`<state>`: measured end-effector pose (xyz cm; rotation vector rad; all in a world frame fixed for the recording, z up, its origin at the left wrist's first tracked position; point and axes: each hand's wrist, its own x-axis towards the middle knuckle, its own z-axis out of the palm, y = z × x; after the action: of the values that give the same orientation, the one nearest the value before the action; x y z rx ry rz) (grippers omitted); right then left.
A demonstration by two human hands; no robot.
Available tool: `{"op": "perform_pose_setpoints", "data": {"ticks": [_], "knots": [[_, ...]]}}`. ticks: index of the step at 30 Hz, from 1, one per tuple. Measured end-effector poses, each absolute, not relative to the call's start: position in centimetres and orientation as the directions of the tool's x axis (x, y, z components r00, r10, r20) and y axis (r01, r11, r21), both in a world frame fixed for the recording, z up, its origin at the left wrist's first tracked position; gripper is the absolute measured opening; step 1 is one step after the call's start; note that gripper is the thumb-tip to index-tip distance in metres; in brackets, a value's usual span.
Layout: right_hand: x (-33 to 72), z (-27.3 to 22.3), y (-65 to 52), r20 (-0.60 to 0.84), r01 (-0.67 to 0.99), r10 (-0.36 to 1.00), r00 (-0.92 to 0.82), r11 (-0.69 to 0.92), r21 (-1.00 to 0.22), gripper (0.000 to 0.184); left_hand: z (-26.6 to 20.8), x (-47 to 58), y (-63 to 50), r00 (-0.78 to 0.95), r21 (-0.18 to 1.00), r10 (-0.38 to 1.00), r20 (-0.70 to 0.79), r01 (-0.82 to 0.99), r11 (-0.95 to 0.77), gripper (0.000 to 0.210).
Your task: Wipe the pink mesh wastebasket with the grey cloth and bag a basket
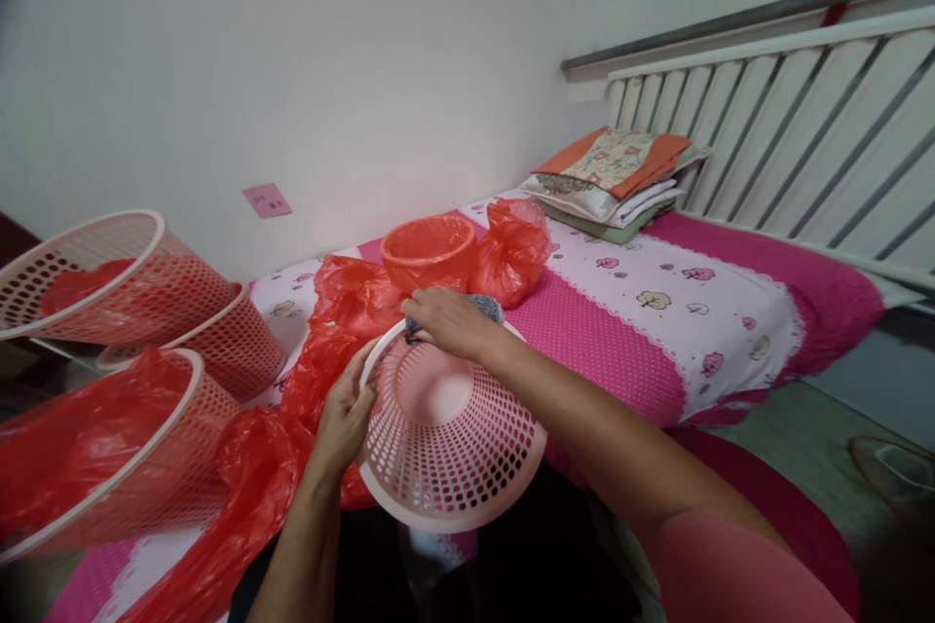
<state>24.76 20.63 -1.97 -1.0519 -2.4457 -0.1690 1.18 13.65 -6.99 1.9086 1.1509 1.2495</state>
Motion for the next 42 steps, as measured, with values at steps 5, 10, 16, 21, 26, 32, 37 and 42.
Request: {"op": "perform_pose_setpoints", "data": {"ticks": [5,10,16,21,26,32,37,42], "knots": [[27.0,-3.0,20.8,0.518,0.713,0.706,-0.483,0.661,-0.236,0.022,-7.1,1.1,13.6,0.186,0.820,0.894,0.407,0.357,-0.447,0.062],[28.8,-4.1,19.9,0.520,0.779,0.805,-0.284,0.510,-0.364,0.027,-7.2,1.0,13.7,0.171,0.838,0.904,0.393,0.338,-0.428,0.061],[30.5,-6.2,18.4,0.466,0.792,0.882,-0.074,0.336,-0.510,0.027,-7.3,0.6,14.0,0.127,0.850,0.913,0.387,0.334,-0.407,0.055],[31.1,-9.0,16.3,0.360,0.777,0.922,0.139,0.124,-0.617,0.024,-7.6,0.1,14.3,0.079,0.864,0.916,0.394,0.308,-0.398,0.058],[30.9,-11.4,13.5,0.280,0.721,0.902,0.329,-0.048,-0.692,0.022,-7.6,0.1,14.2,0.075,0.864,0.917,0.391,0.315,-0.394,0.058],[30.9,-14.3,11.3,0.218,0.544,0.881,0.420,-0.052,-0.838,0.028,-7.7,0.0,14.2,0.062,0.888,0.932,0.358,0.286,-0.360,0.060],[30.9,-16.1,10.2,0.224,0.409,0.855,0.468,0.016,-0.912,0.034,-7.6,0.1,14.1,0.073,0.884,0.927,0.369,0.282,-0.374,0.058],[31.1,-14.1,11.3,0.304,0.393,0.864,0.401,0.138,-0.909,0.031,-7.2,-0.8,14.0,0.081,0.884,0.925,0.372,0.274,-0.379,0.058]]}}
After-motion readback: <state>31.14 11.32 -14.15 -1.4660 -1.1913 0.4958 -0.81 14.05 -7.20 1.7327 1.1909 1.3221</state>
